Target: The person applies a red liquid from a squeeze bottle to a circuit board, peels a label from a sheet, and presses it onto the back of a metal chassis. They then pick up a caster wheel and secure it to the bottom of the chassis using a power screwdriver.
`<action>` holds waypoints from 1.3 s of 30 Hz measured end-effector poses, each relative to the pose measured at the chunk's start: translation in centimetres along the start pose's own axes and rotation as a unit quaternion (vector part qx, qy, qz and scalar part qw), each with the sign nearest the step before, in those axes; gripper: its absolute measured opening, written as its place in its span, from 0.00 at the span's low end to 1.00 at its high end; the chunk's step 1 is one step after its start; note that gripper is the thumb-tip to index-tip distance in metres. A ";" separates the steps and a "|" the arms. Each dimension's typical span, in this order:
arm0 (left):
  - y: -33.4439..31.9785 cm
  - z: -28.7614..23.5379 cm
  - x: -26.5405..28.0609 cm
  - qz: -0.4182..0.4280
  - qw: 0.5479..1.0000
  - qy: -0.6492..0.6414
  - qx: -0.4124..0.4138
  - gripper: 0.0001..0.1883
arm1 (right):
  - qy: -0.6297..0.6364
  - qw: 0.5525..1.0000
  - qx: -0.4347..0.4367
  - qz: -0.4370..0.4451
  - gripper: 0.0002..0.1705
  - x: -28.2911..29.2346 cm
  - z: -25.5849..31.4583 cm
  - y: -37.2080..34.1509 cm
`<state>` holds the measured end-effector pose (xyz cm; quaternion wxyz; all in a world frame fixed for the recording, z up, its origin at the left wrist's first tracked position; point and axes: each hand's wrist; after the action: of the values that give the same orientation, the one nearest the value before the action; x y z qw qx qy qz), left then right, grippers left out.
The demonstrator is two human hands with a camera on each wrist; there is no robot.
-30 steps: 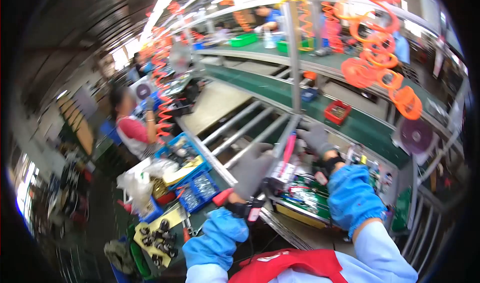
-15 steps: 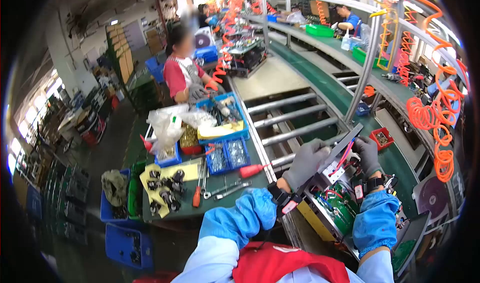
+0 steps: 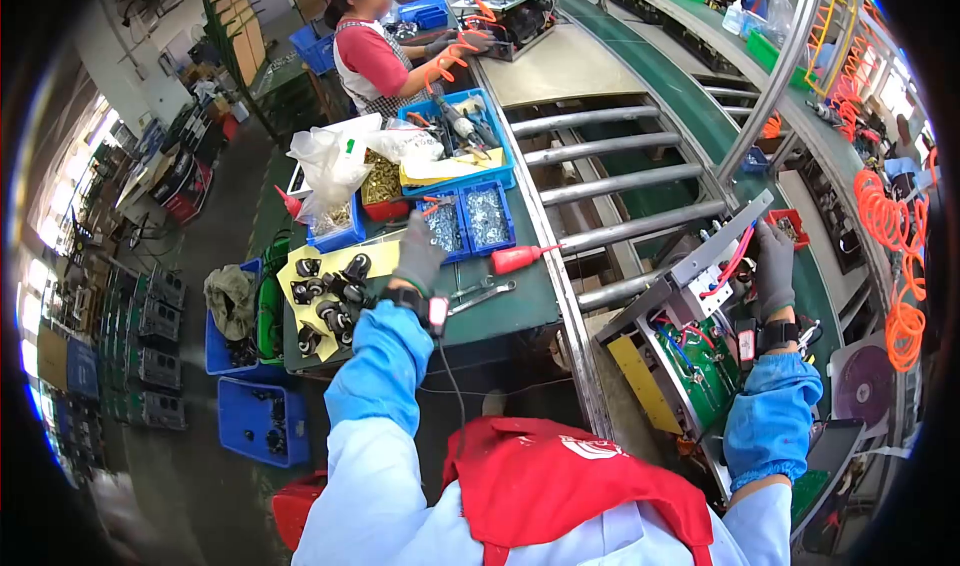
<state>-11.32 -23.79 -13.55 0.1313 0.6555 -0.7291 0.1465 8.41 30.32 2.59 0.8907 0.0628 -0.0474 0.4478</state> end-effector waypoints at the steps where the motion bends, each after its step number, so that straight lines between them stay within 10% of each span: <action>1: 1.9 1.6 1.3 -0.008 0.989 -0.145 0.041 0.21 | -0.008 1.000 0.004 -0.014 0.15 0.0 -0.1 0.0; 2: 1.6 -1.9 2.1 0.004 0.868 -0.440 0.232 0.26 | -0.005 1.000 0.015 -0.024 0.15 -0.2 0.1 -0.2; 5: 3.6 1.4 3.4 0.028 0.878 -0.429 0.212 0.34 | 0.009 0.999 0.031 -0.025 0.15 -0.8 1.1 -0.7; 9: 2.2 2.4 0.7 0.063 0.925 -0.371 0.046 0.22 | -0.108 0.990 0.089 -0.015 0.12 0.3 -0.3 -0.3; 12: 2.6 -1.7 -4.1 0.061 0.936 -0.346 0.038 0.31 | -0.468 0.815 0.336 -0.065 0.13 0.2 -2.8 -0.2; 15: -2.9 -16.0 -9.6 0.129 0.960 -0.234 -0.087 0.27 | -0.528 0.786 0.320 -0.022 0.15 0.6 -3.9 1.3; 17: -4.5 -20.7 -12.6 0.205 0.938 -0.231 -0.160 0.29 | -0.382 0.922 0.028 0.050 0.22 -0.1 5.6 -3.2; 24: -11.9 -30.7 -18.7 0.276 0.845 -0.056 -0.454 0.21 | -0.673 0.735 -0.048 0.066 0.20 11.3 15.3 -2.5; 28: -12.6 -31.9 -19.6 0.307 0.862 -0.097 -0.393 0.18 | -0.831 0.541 -0.039 -0.122 0.12 22.2 8.9 1.6; 30: -12.5 -32.3 -19.3 0.262 0.833 -0.030 -0.487 0.17 | -0.776 0.587 0.013 -0.230 0.10 28.5 3.7 4.5; 39: -10.8 -33.0 -19.8 0.332 0.839 -0.014 -0.430 0.19 | -0.613 0.766 -0.052 -0.186 0.14 41.1 -3.9 11.0</action>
<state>1.46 6.04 9.75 0.3337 0.2540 -0.8943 -0.1563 24.08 69.96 5.34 0.7401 0.2850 -0.5937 0.1361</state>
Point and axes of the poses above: each hand's wrist, its own y-axis towards the middle knuckle, its own x-axis out of the back of the hand, z = x × y, and after that the axes turned 1 degree about z, right-handed
